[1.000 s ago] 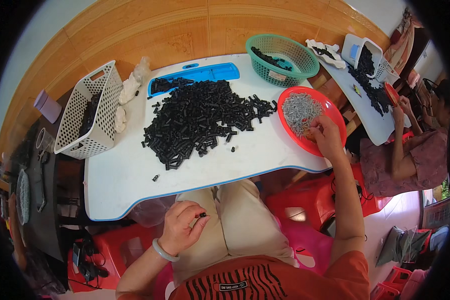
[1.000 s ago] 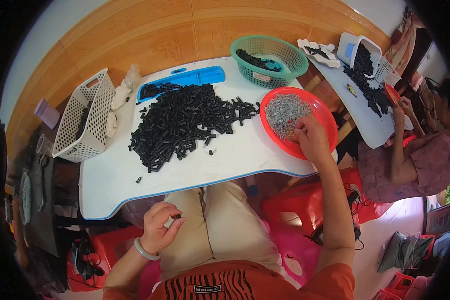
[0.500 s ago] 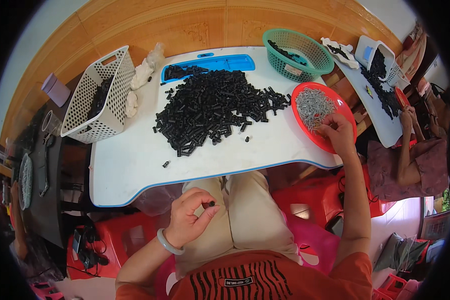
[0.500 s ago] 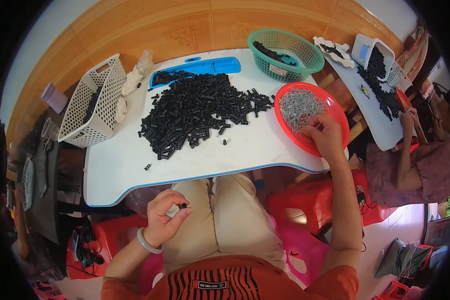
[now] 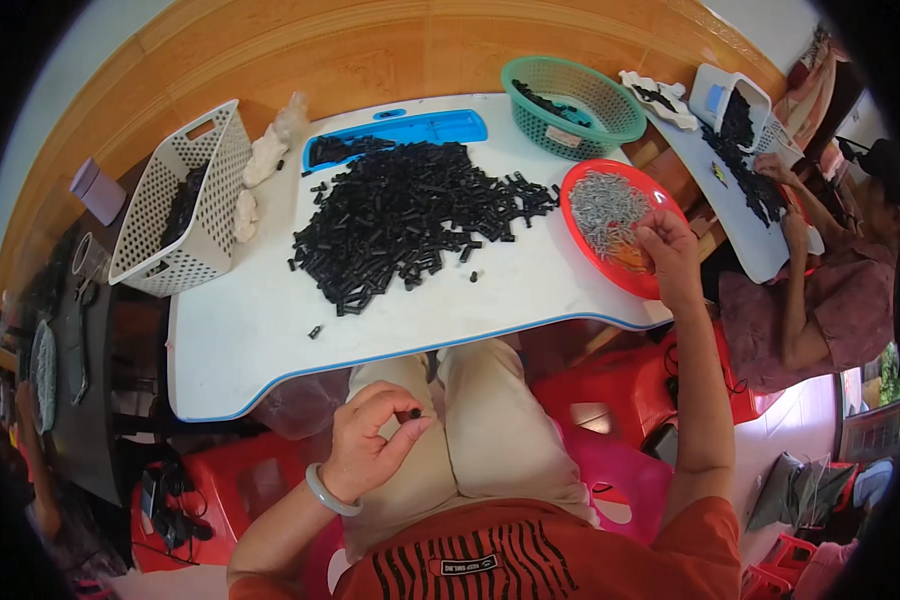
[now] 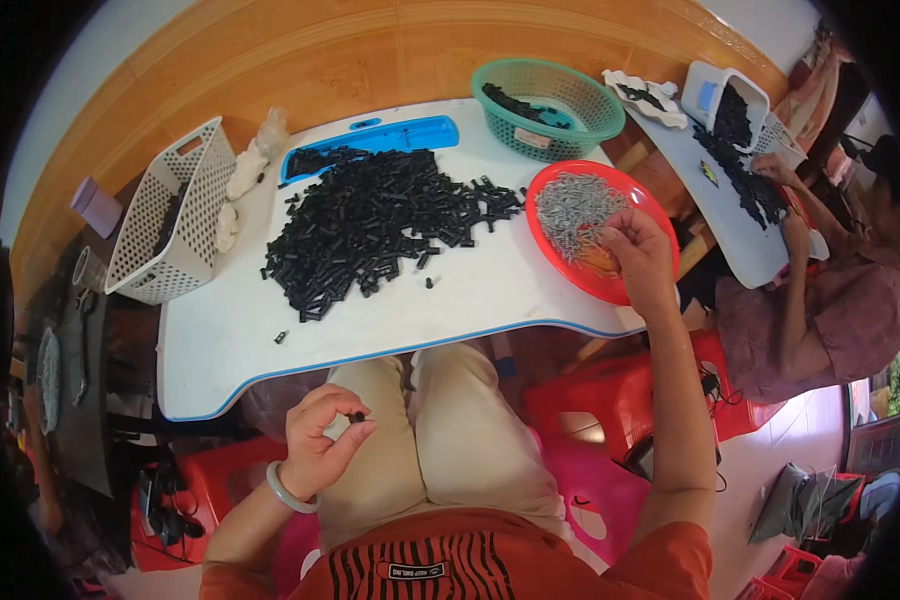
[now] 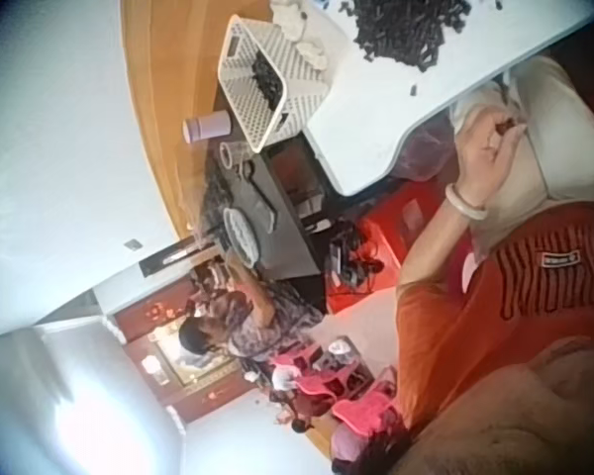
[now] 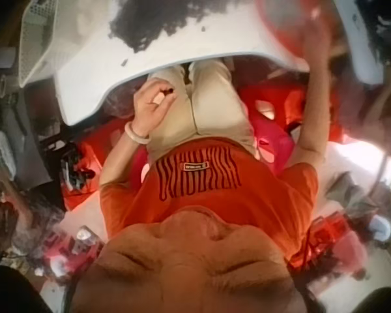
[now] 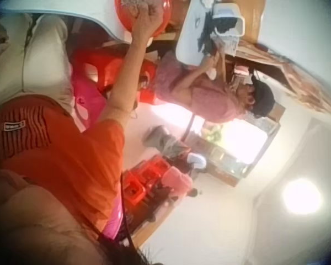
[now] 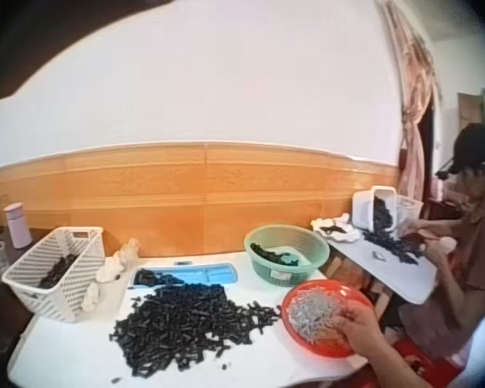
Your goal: Manually assembling small plastic components and springs at a workspace.
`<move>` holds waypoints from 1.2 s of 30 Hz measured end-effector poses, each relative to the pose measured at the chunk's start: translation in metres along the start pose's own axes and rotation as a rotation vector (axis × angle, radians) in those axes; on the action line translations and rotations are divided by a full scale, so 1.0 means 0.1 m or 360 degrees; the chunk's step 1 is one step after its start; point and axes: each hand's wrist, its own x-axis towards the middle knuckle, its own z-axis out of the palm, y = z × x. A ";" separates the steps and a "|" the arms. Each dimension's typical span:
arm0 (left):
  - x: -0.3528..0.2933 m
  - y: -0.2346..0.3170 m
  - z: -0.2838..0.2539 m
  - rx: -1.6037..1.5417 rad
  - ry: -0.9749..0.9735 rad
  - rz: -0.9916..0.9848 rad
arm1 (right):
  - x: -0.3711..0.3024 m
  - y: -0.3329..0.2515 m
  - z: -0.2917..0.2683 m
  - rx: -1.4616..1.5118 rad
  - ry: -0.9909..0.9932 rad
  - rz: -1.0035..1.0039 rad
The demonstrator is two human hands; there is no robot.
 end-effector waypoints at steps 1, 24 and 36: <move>-0.07 0.01 -0.04 0.0028 0.0019 -0.0042 | -0.07 -0.05 0.13 -0.0042 0.0000 0.0009; -0.45 0.42 -0.47 -0.0564 0.0113 -0.0035 | -1.62 -1.05 2.12 0.0649 -0.1288 -0.0192; -0.49 0.35 -0.45 -0.0399 0.0159 -0.0019 | -1.63 -1.10 2.11 0.0144 -0.1285 -0.0795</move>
